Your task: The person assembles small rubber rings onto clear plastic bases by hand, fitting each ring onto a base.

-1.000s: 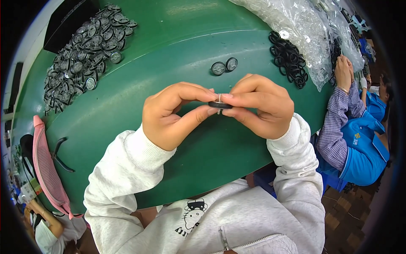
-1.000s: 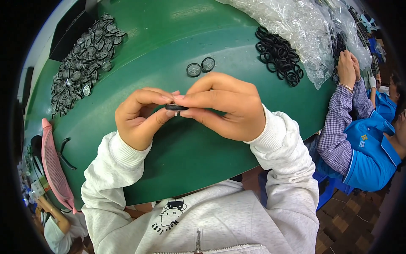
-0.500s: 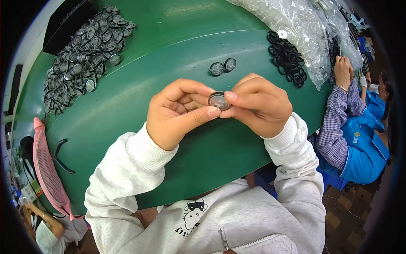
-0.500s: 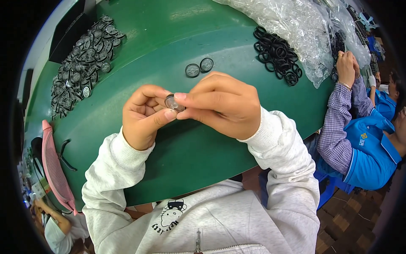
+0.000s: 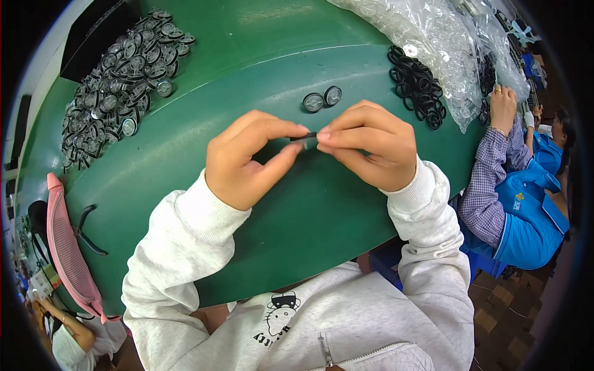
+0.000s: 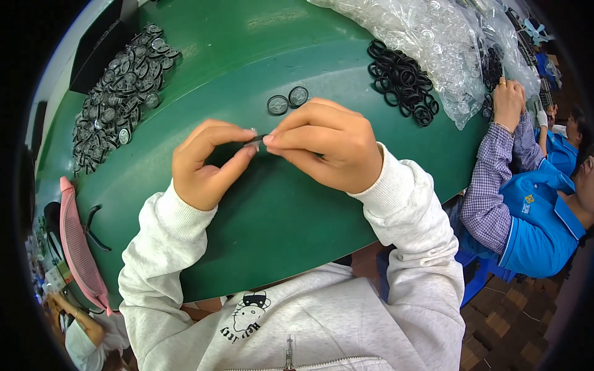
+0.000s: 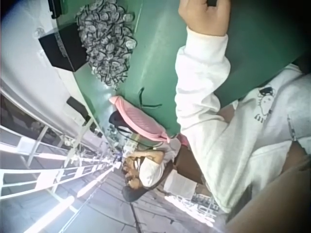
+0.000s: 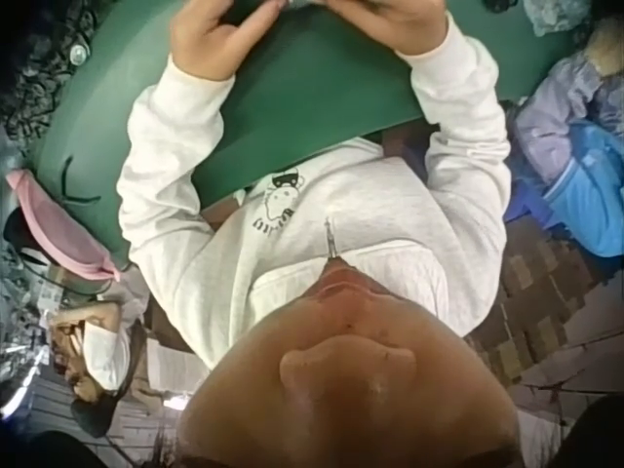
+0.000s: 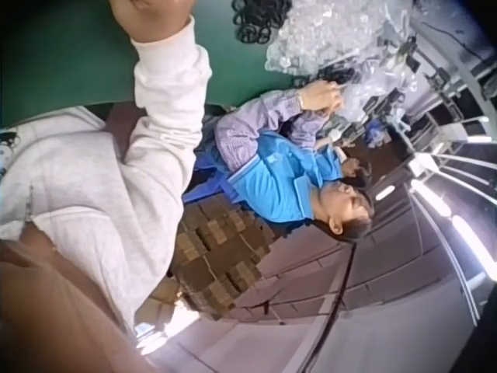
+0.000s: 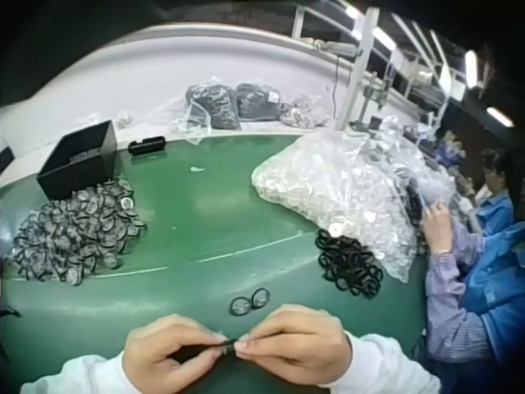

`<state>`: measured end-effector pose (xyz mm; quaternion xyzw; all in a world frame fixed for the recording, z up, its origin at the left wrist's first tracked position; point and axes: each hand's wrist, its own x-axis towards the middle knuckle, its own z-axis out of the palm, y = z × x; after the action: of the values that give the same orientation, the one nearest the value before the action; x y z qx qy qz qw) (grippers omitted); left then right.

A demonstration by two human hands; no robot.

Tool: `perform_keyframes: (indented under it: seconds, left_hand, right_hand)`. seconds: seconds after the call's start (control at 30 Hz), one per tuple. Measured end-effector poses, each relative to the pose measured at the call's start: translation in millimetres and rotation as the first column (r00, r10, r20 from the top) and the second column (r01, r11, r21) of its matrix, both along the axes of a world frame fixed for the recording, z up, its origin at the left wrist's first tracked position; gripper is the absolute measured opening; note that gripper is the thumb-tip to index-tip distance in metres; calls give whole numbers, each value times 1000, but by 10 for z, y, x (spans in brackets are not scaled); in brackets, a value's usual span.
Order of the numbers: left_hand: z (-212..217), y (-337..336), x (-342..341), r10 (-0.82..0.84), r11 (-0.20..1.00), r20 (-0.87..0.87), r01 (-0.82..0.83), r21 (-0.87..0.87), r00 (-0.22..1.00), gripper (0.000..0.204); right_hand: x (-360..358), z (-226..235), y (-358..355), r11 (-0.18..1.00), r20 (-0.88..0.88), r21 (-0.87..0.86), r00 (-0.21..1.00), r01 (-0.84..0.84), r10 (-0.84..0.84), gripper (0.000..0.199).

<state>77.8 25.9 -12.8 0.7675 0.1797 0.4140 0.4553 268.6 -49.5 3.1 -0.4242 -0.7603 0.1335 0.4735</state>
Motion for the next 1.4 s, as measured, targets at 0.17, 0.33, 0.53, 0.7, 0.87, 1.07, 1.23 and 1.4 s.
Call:
perform_keyframes:
  seconds: [0.17, 0.33, 0.53, 0.7, 0.87, 1.07, 1.23, 1.4]
  left_hand:
    - [-89, 169, 26, 216, 968, -162, -190, 161, 963, 19]
    - [-126, 231, 85, 245, 954, -249, -186, 237, 937, 22]
    - [-124, 220, 171, 221, 943, -254, -140, 301, 942, 28]
    - [-171, 236, 95, 251, 936, -267, -163, 311, 931, 32]
    - [-105, 184, 112, 260, 913, -255, -151, 379, 931, 32]
    - [-118, 170, 59, 279, 917, -274, -170, 362, 920, 33]
    - [-112, 151, 32, 279, 925, -237, -194, 327, 930, 33]
    - [23, 3, -32, 109, 994, -84, -109, 2, 990, 31]
  right_hand:
    - [50, 50, -27, 999, 10, 15, 999, 40, -40, 26]
    - [83, 102, -65, 991, -10, 31, 991, 131, -131, 26]
    - [144, 93, -130, 944, -133, 30, 938, 327, -321, 24]
    - [488, 374, 6, 693, -210, -159, 661, 704, -720, 14]
    - [1680, 299, 195, 390, 219, 56, 370, 919, -903, 12]
    - [1800, 236, 297, 241, 474, 71, 180, 968, -862, 11]
    - [1555, 333, 229, 424, 267, 274, 355, 864, -896, 9]
    - [472, 421, 72, 843, -13, -212, 861, 495, -509, 7]
